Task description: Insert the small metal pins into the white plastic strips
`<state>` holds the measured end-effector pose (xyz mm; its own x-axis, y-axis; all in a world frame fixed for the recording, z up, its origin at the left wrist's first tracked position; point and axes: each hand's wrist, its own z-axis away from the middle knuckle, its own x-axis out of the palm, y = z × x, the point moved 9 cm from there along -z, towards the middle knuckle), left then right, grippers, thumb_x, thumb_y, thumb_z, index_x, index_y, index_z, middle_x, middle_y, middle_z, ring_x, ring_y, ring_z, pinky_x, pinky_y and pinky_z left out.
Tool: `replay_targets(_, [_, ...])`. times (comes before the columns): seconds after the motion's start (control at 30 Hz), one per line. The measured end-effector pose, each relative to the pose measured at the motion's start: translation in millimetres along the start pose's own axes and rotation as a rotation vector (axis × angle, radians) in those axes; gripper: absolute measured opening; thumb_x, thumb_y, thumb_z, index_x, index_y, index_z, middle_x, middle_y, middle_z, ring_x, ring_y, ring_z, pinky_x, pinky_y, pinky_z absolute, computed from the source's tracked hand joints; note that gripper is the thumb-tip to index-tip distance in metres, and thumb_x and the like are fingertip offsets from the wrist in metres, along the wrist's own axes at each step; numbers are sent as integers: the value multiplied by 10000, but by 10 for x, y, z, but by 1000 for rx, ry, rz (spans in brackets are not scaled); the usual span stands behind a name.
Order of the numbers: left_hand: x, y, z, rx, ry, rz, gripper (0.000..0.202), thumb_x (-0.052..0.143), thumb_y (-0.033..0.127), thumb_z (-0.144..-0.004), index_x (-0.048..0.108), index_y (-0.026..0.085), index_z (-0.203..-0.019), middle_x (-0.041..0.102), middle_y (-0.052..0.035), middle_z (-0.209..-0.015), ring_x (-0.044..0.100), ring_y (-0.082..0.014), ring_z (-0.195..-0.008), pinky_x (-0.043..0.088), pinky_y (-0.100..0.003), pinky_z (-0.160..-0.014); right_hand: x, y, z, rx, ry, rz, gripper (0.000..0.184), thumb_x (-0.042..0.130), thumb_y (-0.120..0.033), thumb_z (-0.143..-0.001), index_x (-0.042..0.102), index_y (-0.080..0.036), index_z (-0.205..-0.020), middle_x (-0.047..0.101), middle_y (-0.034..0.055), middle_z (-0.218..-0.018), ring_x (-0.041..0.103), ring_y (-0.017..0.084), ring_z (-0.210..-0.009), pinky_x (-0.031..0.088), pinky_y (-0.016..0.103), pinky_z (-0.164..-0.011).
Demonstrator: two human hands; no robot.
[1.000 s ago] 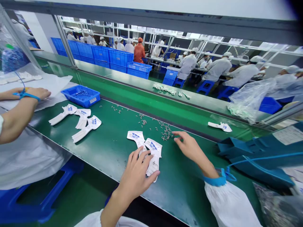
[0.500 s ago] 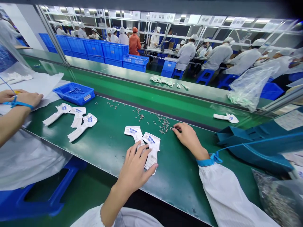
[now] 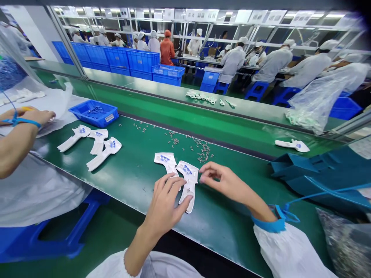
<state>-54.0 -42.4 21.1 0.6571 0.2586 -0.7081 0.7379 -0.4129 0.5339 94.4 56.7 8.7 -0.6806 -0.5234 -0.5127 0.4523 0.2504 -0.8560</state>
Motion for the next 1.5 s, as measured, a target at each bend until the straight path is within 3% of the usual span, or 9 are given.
replay_targets(0.1, [-31, 23, 6, 25, 37, 38, 134, 575, 217, -953, 573, 221, -1088, 663, -46, -1070, 523, -246, -1176, 400, -400, -989, 313, -187, 45, -1, -140, -106, 197, 641, -402, -878, 626, -209, -916, 672, 10, -825, 601, 164, -757, 472, 282, -704])
replay_targets(0.27, [-22, 5, 18, 15, 28, 57, 68, 555, 175, -952, 582, 220, -994, 663, -33, -1023, 556, -219, -1075, 419, -375, -933, 470, -217, 34, 36, -147, -172, 254, 659, -433, -867, 677, -182, -827, 655, 8, -760, 543, 144, -690, 428, 264, -642])
replay_targets(0.5, [-21, 13, 1, -13, -2, 45, 53, 539, 201, -960, 576, 222, -993, 652, -39, -1024, 550, -213, -1057, 437, -380, -919, 416, -224, 64, 44, -137, -55, 244, 614, -421, -888, 701, -195, -856, 673, 15, -782, 562, 162, -713, 434, 272, -653])
replay_targets(0.7, [108, -7, 13, -38, -113, -18, 282, 630, 298, -905, 555, 209, -1162, 587, -79, -1236, 440, -280, -1268, 401, -446, -1030, 361, -174, 126, 84, -214, 76, 244, 547, -402, -928, 675, -202, -868, 671, 11, -806, 559, 165, -712, 425, 273, -654])
replay_targets(0.83, [166, -16, 22, -43, -158, -58, 315, 636, 335, -897, 560, 224, -1181, 566, -73, -1298, 395, -299, -1326, 380, -469, -1060, 428, -163, 142, 119, -232, 113, 237, 538, -390, -934, 659, -202, -854, 648, -1, -767, 533, 152, -672, 383, 258, -600])
replay_targets(1.1, [146, 16, 2, -22, -151, -93, 299, 660, 359, -878, 591, 235, -1141, 602, -76, -1253, 441, -308, -1307, 414, -479, -1046, 409, -140, 145, 124, -144, 191, 229, 511, -381, -947, 658, -216, -888, 670, 24, -823, 563, 177, -704, 388, 275, -618])
replay_targets(1.5, [176, -11, 6, -33, -153, -88, 313, 667, 355, -872, 583, 234, -1148, 603, -67, -1258, 438, -304, -1309, 400, -474, -1053, 433, -134, 140, 143, -133, 217, 193, 481, -338, -960, 623, -226, -893, 681, 28, -862, 592, 194, -751, 378, 281, -634])
